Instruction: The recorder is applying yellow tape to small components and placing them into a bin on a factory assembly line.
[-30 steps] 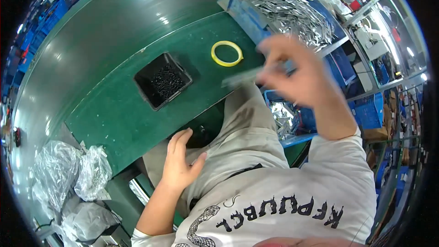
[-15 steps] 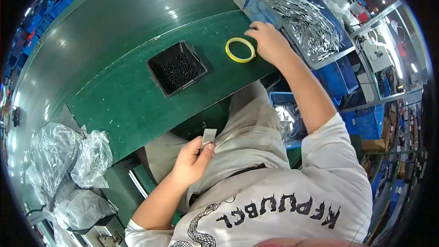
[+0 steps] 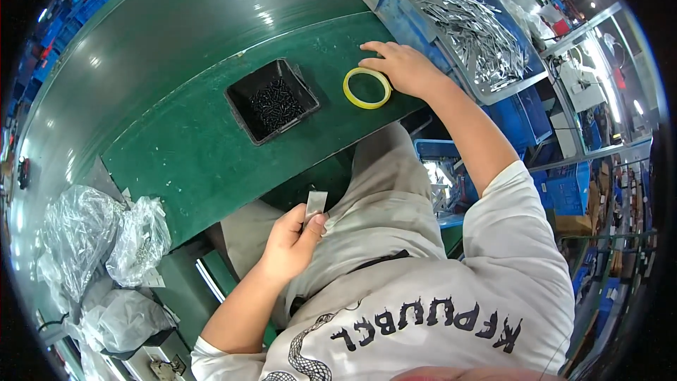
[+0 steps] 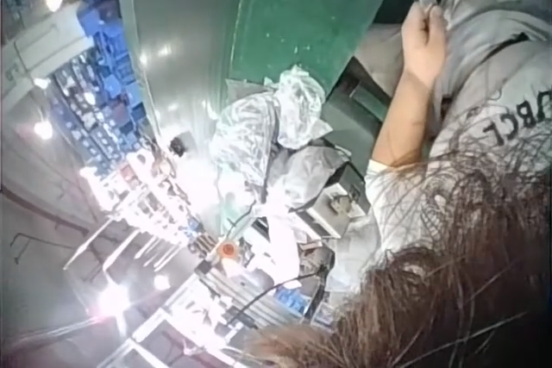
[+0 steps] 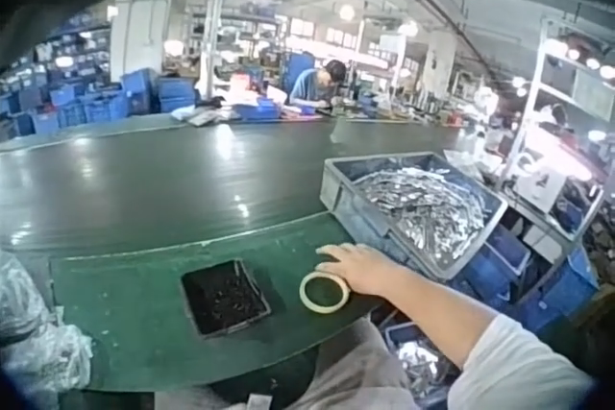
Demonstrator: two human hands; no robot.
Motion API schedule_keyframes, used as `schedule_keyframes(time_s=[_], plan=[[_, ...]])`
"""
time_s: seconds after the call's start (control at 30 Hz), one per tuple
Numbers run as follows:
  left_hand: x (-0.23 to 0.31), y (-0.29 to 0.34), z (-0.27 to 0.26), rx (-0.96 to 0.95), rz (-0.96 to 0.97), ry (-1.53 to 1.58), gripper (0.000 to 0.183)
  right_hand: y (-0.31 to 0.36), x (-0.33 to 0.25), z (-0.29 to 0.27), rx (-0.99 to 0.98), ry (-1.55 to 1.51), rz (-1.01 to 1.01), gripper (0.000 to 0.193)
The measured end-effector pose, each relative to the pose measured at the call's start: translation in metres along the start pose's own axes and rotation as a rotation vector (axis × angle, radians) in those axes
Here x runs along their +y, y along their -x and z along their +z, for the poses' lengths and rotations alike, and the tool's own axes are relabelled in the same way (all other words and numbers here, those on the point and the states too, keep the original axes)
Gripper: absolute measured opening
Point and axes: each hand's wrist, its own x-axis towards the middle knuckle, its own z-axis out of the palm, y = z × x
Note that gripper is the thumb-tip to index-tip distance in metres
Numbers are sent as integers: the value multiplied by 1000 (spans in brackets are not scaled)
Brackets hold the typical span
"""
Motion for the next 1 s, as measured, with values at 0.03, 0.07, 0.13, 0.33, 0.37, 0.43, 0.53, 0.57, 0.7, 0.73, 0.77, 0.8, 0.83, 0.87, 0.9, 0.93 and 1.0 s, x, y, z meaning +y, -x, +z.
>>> schedule_keyframes(time_s=[0.03,0.07,0.13,0.33,0.37,0.43,0.53,0.57,0.7,0.73,0.77,0.8,0.83,0.87,0.9,0.93,1.0], plan=[[0,0,0,-3,-3,-1,17,0,0,1,-2,-2,3,44],[0,0,0,5,15,-2,17,0,1,2,13,-3,-16,42],[1,0,-1,13,32,-2,17,0,2,4,26,-3,-36,40],[-3,-1,-2,13,27,-21,17,-2,10,5,-11,-63,-96,18],[-3,0,-2,13,40,-19,17,-3,11,4,17,-43,-103,15],[-2,0,-2,12,52,-16,17,0,11,2,54,-36,-112,14],[-2,0,-3,3,31,25,16,5,-7,1,105,-189,-71,9],[-1,0,-2,-4,24,24,14,9,-9,2,105,-218,-101,12],[-1,1,0,59,-9,167,13,34,-46,-1,185,-291,5,18],[-7,0,-1,59,18,175,14,46,-57,-1,176,-305,-8,18],[-8,1,-1,63,31,232,13,57,-70,-3,252,-497,76,15],[-8,1,-2,65,46,289,12,66,-84,-5,323,-687,164,13],[-6,0,-1,82,35,292,12,72,-101,-13,319,-876,136,12],[0,0,1,83,-12,341,11,78,-117,-21,311,-1067,110,11],[5,1,3,83,-61,387,11,88,-130,-21,225,-1170,128,13],[6,2,3,97,-78,387,11,91,-139,-22,176,-1208,80,13],[6,3,3,-1,-31,418,12,93,-159,-32,57,-1354,74,13]])
